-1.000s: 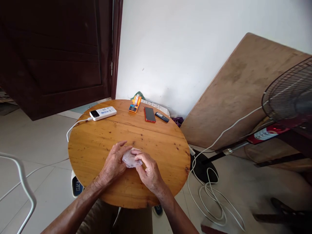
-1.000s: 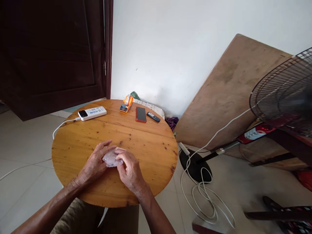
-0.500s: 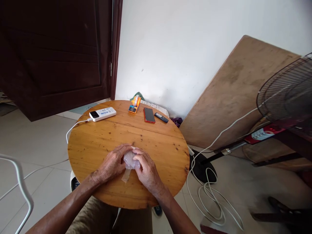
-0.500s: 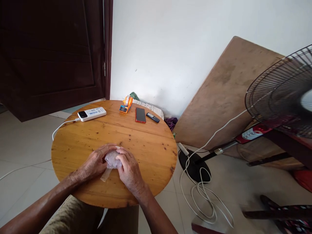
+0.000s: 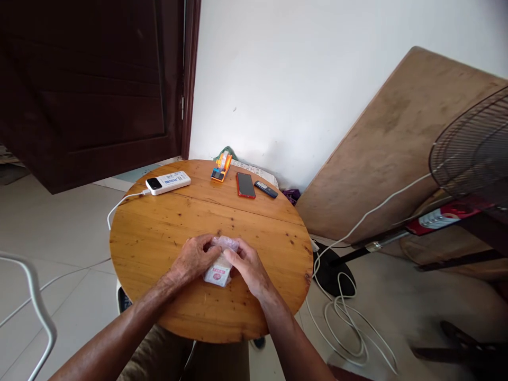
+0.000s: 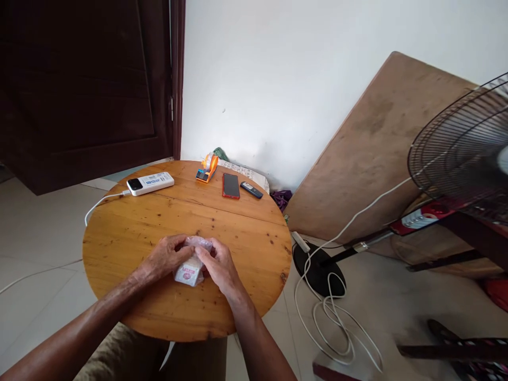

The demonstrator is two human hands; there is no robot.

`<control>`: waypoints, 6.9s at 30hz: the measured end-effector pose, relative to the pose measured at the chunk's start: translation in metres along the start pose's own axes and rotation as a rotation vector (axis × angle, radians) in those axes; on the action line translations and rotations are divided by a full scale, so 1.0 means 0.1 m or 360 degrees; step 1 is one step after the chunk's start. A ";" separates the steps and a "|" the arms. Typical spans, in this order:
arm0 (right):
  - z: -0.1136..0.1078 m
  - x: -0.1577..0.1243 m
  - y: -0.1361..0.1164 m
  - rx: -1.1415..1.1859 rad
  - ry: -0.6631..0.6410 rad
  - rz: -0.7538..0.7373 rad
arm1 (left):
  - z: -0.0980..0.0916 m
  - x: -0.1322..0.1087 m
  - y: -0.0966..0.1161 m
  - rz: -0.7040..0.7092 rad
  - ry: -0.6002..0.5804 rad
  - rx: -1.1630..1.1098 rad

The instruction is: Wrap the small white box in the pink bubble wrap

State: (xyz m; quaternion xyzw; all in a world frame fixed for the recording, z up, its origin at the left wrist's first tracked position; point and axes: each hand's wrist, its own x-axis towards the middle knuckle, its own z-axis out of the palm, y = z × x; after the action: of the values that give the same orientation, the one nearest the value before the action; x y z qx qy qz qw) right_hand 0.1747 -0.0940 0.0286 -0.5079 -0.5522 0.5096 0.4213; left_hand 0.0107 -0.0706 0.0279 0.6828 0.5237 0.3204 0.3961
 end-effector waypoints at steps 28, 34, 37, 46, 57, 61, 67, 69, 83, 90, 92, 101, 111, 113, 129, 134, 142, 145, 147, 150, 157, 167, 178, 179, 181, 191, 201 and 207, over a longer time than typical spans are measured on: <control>0.08 -0.07 0.11 -0.0353 0.0293 -0.0254 | -0.01 -0.07 -0.13 -0.0104 -0.0252 -0.1096; 0.15 -0.16 0.13 -0.0717 0.0434 -0.0593 | -0.02 -0.08 -0.14 -0.0126 -0.0227 -0.1074; 0.15 -0.16 0.13 -0.0691 0.0425 -0.0617 | -0.03 -0.08 -0.13 -0.0147 -0.0230 -0.1040; 0.15 -0.17 0.14 -0.0608 0.0428 -0.0530 | -0.07 -0.11 -0.09 -0.0202 -0.0329 -0.1030; -0.08 -0.13 -0.01 -0.0468 0.0240 -0.0346 | -0.09 -0.11 -0.11 -0.0184 -0.0373 -0.1043; -0.15 0.00 -0.21 -0.0572 -0.0062 -0.0311 | -0.07 -0.11 -0.13 -0.0152 -0.0377 -0.1114; -0.12 0.17 -0.26 -0.0542 -0.0205 -0.0389 | -0.04 -0.10 -0.18 -0.0122 -0.0382 -0.1118; -0.11 0.21 -0.23 -0.0452 -0.0157 -0.0451 | -0.04 -0.09 -0.20 -0.0105 -0.0374 -0.1070; -0.12 0.29 -0.10 -0.0192 0.0081 -0.0423 | -0.06 -0.07 -0.18 -0.0135 -0.0351 -0.0927; -0.10 0.24 -0.12 -0.0215 0.0050 -0.0386 | -0.05 -0.06 -0.19 -0.0117 -0.0331 -0.0932; -0.10 0.22 -0.13 -0.0235 0.0042 -0.0392 | -0.04 -0.06 -0.19 -0.0116 -0.0316 -0.0884; -0.10 0.13 -0.07 -0.0552 0.0088 -0.0605 | -0.03 -0.04 -0.17 0.0013 -0.0041 -0.0286; -0.11 0.10 -0.06 -0.0845 0.0085 -0.0798 | -0.06 -0.04 -0.14 0.0034 -0.0059 -0.0330; -0.11 0.10 -0.06 -0.0875 0.0086 -0.0827 | -0.06 -0.04 -0.14 0.0026 -0.0073 -0.0338; -0.10 0.08 -0.07 -0.0932 0.0056 -0.0989 | -0.06 -0.03 -0.16 0.0055 -0.0121 -0.0377; -0.09 0.08 -0.07 -0.0900 0.0075 -0.1004 | -0.07 -0.02 -0.15 0.0136 -0.0135 -0.0331; -0.09 0.09 -0.04 -0.0902 0.0082 -0.1042 | -0.09 -0.04 -0.10 0.0131 -0.0122 -0.0315; -0.09 0.09 -0.05 -0.0905 0.0095 -0.1051 | -0.09 -0.04 -0.10 0.0140 -0.0143 -0.0303; -0.09 0.08 -0.05 -0.0897 0.0106 -0.1072 | -0.10 -0.03 -0.10 0.0158 -0.0152 -0.0290; -0.09 0.08 -0.05 -0.0877 0.0113 -0.1097 | -0.10 -0.03 -0.10 0.0161 -0.0153 -0.0261; -0.09 0.09 -0.03 -0.0869 0.0131 -0.1100 | -0.10 -0.02 -0.10 0.0138 -0.0158 -0.0234; -0.10 0.09 -0.01 -0.0908 0.0128 -0.1157 | -0.09 -0.03 -0.11 0.0106 -0.0160 -0.0302; -0.11 0.10 0.01 -0.1038 0.0107 -0.1216 | -0.11 -0.03 -0.14 0.0080 -0.0165 -0.0323; -0.11 0.10 0.01 -0.1043 0.0103 -0.1216 | -0.11 -0.04 -0.14 0.0079 -0.0168 -0.0332; -0.11 0.09 0.01 -0.1048 0.0095 -0.1223 | -0.11 -0.04 -0.15 0.0084 -0.0171 -0.0338; -0.11 0.10 -0.02 -0.1069 0.0160 -0.1283 | -0.12 -0.03 -0.12 0.0123 -0.0187 -0.0304; -0.13 0.09 -0.03 -0.1124 0.0114 -0.1304 | -0.12 -0.03 -0.11 0.0130 -0.0169 -0.0280; -0.13 0.09 -0.03 -0.1137 0.0081 -0.1324 | -0.09 -0.02 -0.17 0.0099 -0.0162 -0.0299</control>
State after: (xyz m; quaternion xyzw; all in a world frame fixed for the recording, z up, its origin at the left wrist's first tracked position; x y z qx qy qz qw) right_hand 0.1862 -0.0830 0.0333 -0.3704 -0.8347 0.0686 0.4018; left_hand -0.0053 -0.0681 0.0176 0.6739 0.4491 0.3451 0.4744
